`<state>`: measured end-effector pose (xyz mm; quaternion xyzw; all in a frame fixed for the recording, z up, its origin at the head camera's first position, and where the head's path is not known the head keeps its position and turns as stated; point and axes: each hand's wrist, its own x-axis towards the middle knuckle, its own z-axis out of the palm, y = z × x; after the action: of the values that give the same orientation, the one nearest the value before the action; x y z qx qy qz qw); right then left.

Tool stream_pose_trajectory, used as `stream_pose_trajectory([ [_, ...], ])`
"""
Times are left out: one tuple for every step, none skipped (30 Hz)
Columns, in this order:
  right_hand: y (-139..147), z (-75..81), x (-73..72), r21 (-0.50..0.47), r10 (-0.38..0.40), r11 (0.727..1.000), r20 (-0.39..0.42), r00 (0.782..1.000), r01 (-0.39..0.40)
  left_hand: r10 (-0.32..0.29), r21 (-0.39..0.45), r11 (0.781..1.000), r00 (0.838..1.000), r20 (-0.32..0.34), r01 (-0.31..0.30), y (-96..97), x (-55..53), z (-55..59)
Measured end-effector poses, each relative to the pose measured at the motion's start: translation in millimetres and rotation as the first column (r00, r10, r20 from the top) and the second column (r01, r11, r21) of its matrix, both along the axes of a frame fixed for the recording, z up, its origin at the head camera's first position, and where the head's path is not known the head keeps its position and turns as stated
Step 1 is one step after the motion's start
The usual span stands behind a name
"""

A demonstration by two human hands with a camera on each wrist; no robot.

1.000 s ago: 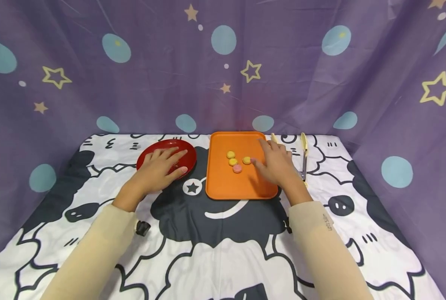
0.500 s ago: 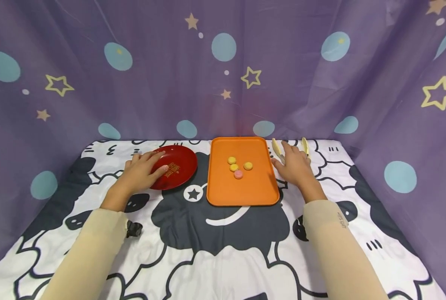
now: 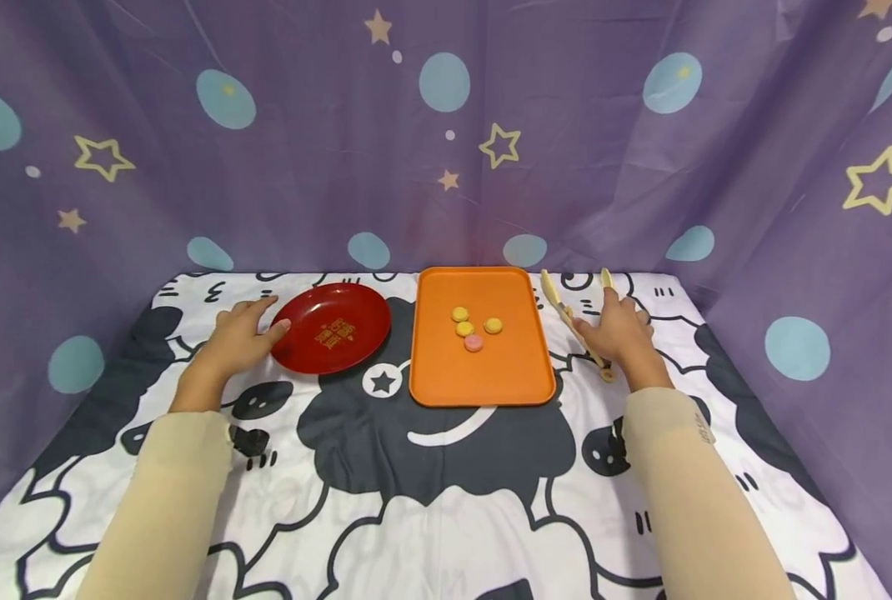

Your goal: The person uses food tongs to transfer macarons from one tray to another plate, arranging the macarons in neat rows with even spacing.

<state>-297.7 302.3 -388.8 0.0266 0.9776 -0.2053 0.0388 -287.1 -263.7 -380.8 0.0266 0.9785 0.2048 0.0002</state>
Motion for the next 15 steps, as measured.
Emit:
stream_pose_trajectory([
  [2, -1.1, 0.4, 0.002, -0.003, 1.000, 0.009, 1.000, 0.003, 0.006, 0.006, 1.000, 1.000, 0.006, -0.006, -1.4, -1.5, -0.4],
  [4, -2.1, 0.3, 0.002, -0.004, 1.000, 0.019, 1.000, 0.004, 0.009, 0.012, 1.000, 1.000, 0.009, -0.009, -2.4, -2.3, -0.5],
  [6, -3.2, 0.4, 0.002, -0.006, 1.000, 0.028, 1.000, 0.006, 0.010, 0.019, 1.000, 1.000, 0.012, -0.010, -3.3, -3.1, -0.9],
  [7, -4.3, 0.5, 0.002, -0.002, 1.000, 0.033, 0.999, 0.002, 0.009, 0.030, 0.999, 1.000, 0.016, -0.010, -3.9, -3.8, -1.4],
  [8, -5.2, 0.7, 0.001, 0.002, 1.000, 0.043, 0.999, -0.002, 0.008, 0.038, 0.999, 1.000, 0.023, -0.009, -4.3, -4.4, -1.8],
  [9, -6.3, 0.7, 0.003, 0.007, 1.000, 0.051, 0.999, -0.007, 0.009, 0.049, 0.999, 0.999, 0.031, -0.010, -5.1, -5.1, -2.9],
  [9, -7.8, 0.6, 0.004, 0.012, 1.000, 0.057, 0.998, -0.012, 0.010, 0.062, 0.998, 0.999, 0.039, -0.012, -6.0, -5.7, -4.1],
  [10, -9.1, 0.7, 0.004, 0.013, 1.000, 0.064, 0.998, -0.013, 0.009, 0.075, 0.997, 0.999, 0.044, -0.012, -7.1, -6.3, -5.8],
  [10, -10.4, 1.0, 0.004, 0.013, 1.000, 0.072, 0.997, -0.014, 0.009, 0.093, 0.996, 0.999, 0.049, -0.014, -7.7, -6.7, -7.5],
  [10, -11.9, 1.1, 0.002, 0.013, 1.000, 0.075, 0.997, -0.013, 0.008, 0.108, 0.994, 0.999, 0.051, -0.013, -8.3, -7.3, -9.6],
  [10, -13.2, 1.2, -0.005, 0.006, 1.000, 0.076, 0.997, -0.006, 0.008, 0.124, 0.992, 0.999, 0.054, -0.015, -8.4, -7.3, -11.5],
  [10, -14.5, 1.2, -0.016, -0.001, 1.000, 0.069, 0.998, 0.002, 0.009, 0.140, 0.990, 0.998, 0.055, -0.017, -8.8, -7.6, -13.9],
  [10, -15.7, 1.2, -0.028, -0.012, 1.000, 0.063, 0.998, 0.014, 0.013, 0.155, 0.988, 0.998, 0.054, -0.021, -8.8, -7.8, -16.2],
  [10, -16.4, 1.3, -0.041, -0.023, 0.999, 0.058, 0.998, 0.025, 0.018, 0.173, 0.985, 0.998, 0.054, -0.027, -8.5, -7.7, -18.4],
  [11, -17.0, 1.3, -0.050, -0.028, 0.998, 0.052, 0.998, 0.030, 0.025, 0.194, 0.980, 0.998, 0.055, -0.036, -8.3, -7.6, -20.5],
])
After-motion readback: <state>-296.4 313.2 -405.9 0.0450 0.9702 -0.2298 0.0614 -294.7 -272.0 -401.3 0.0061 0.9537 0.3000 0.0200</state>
